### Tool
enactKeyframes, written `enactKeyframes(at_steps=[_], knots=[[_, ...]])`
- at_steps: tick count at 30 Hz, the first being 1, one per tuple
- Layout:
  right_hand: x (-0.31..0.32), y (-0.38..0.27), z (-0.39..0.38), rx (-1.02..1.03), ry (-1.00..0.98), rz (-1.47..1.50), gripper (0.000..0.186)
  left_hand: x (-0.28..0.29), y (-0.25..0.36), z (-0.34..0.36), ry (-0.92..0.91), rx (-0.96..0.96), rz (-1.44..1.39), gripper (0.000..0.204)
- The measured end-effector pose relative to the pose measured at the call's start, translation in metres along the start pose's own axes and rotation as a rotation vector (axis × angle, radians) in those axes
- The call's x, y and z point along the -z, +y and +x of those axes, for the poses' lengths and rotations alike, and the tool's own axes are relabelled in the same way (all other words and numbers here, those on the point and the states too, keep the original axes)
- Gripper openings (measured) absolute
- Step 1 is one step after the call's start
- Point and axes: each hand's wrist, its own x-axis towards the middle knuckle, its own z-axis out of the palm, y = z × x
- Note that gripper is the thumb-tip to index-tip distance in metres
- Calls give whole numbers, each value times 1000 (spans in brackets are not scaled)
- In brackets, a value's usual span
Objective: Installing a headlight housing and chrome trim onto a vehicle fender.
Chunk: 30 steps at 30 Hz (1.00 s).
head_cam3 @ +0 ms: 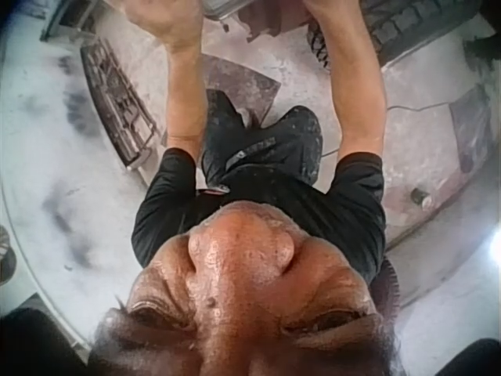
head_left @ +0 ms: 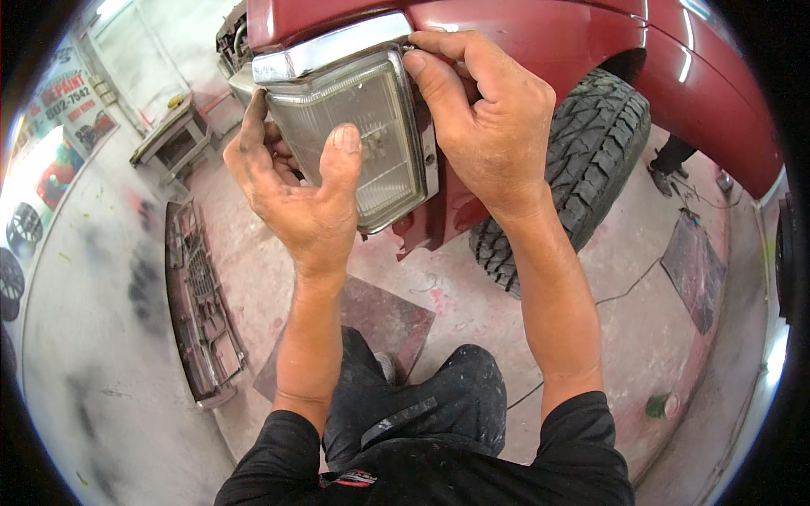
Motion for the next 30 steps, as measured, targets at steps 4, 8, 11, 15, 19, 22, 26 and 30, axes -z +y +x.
enactKeyframes(at_steps=[4, 8, 11, 15, 19, 22, 26, 30], knots=[[-7, 8, 1, 151, 28, -138, 11, 4, -3, 3, 4, -37, 59, 77], [-6, 8, 1, 243, 10, -302, 8, 4, -3, 2, -14, -58, 198, 77], [-6, 8, 0, 243, 14, -298, 12, 8, 1, 3, -37, -42, 252, 77], [-10, 2, -3, 123, 83, -118, 13, 11, 2, 4, -46, -8, 208, 78], [-7, 3, -2, 84, 7, -77, 15, 9, 1, 4, -33, -25, 207, 78], [-6, 5, 0, 113, -2, -101, 13, 10, 6, 4, -43, -29, 212, 78], [-6, 3, 4, 142, -4, -152, 13, 13, 7, 8, -60, -58, 216, 79], [-7, -2, 1, 121, -6, -134, 13, 13, 3, 7, -53, -17, 151, 79]])
